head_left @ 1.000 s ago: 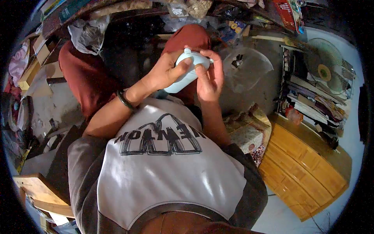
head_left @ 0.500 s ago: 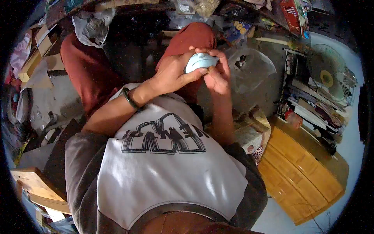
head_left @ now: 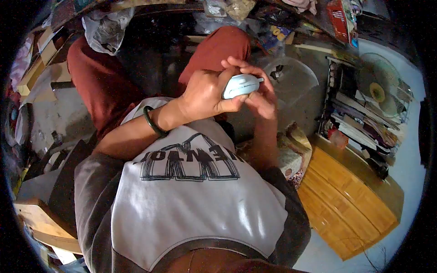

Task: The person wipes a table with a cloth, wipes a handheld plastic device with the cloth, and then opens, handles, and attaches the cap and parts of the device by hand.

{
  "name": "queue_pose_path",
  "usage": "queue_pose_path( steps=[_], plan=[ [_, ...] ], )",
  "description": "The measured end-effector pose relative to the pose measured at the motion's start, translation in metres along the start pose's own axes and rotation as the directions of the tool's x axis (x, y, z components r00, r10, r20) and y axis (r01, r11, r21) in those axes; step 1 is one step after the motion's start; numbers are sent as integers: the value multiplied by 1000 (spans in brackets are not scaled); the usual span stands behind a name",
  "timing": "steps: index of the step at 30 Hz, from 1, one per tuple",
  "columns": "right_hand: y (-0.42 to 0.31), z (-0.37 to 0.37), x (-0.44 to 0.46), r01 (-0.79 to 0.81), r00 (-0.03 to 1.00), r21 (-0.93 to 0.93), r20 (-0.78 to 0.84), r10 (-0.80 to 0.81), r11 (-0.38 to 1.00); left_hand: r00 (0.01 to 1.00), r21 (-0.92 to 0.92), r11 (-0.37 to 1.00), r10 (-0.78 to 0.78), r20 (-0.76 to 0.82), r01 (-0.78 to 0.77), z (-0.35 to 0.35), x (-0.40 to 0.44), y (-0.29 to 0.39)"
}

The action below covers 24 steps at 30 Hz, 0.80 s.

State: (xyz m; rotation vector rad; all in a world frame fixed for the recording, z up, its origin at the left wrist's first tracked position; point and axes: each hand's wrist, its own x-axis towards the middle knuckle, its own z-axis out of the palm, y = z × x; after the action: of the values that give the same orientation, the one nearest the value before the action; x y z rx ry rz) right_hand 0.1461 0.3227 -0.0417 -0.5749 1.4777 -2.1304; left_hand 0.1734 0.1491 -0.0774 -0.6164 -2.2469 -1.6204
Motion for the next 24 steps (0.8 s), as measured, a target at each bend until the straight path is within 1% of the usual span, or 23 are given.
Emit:
queue_pose_path(
  steps=[1,4,7,8,11,14,15,16,18,19,20,22,23,24],
  plan=[
    [1,4,-1,-20,1000,-4,-23,20,1000,999,-4,999,-36,-6,36,4,-4,-2],
    [8,8,-11,1,995,56,-95,4,998,998,46,999,-11,-58,13,5,-8,-1],
    [12,8,-16,-12,989,140,-141,32,990,999,67,998,2,-45,1,7,-12,-3],
    [13,9,-15,-9,988,167,-152,35,986,999,69,997,-19,-40,22,7,-12,-3],
    [12,13,-14,-17,978,125,-205,43,992,998,76,995,-60,-33,62,6,-9,-5],
    [14,-7,-11,-48,981,159,-178,76,986,997,91,993,-78,-29,80,10,-1,-8],
    [8,-7,-6,-54,977,113,-200,76,992,995,95,991,-94,-23,96,13,4,-8],
    [4,-12,-1,-22,986,-30,-167,17,999,994,101,989,-109,-21,111,15,8,-10],
    [-2,-20,8,50,994,-299,-77,-77,953,996,164,983,-79,-30,83,17,11,-11],
    [-9,-15,14,109,974,-466,-126,-188,878,997,203,976,-73,-20,76,17,12,-9],
    [-15,-11,17,95,959,-592,-160,-233,800,997,240,968,-71,-5,70,18,12,-6],
    [-18,-10,25,36,922,-803,-203,-330,595,990,188,975,-129,56,117,22,11,-6],
    [-7,-3,29,47,919,-834,-179,-350,550,984,163,977,-156,90,140,24,10,-5],
    [-3,-5,33,136,920,-885,-55,-389,445,983,145,981,-144,117,127,25,8,-7]
  ],
)
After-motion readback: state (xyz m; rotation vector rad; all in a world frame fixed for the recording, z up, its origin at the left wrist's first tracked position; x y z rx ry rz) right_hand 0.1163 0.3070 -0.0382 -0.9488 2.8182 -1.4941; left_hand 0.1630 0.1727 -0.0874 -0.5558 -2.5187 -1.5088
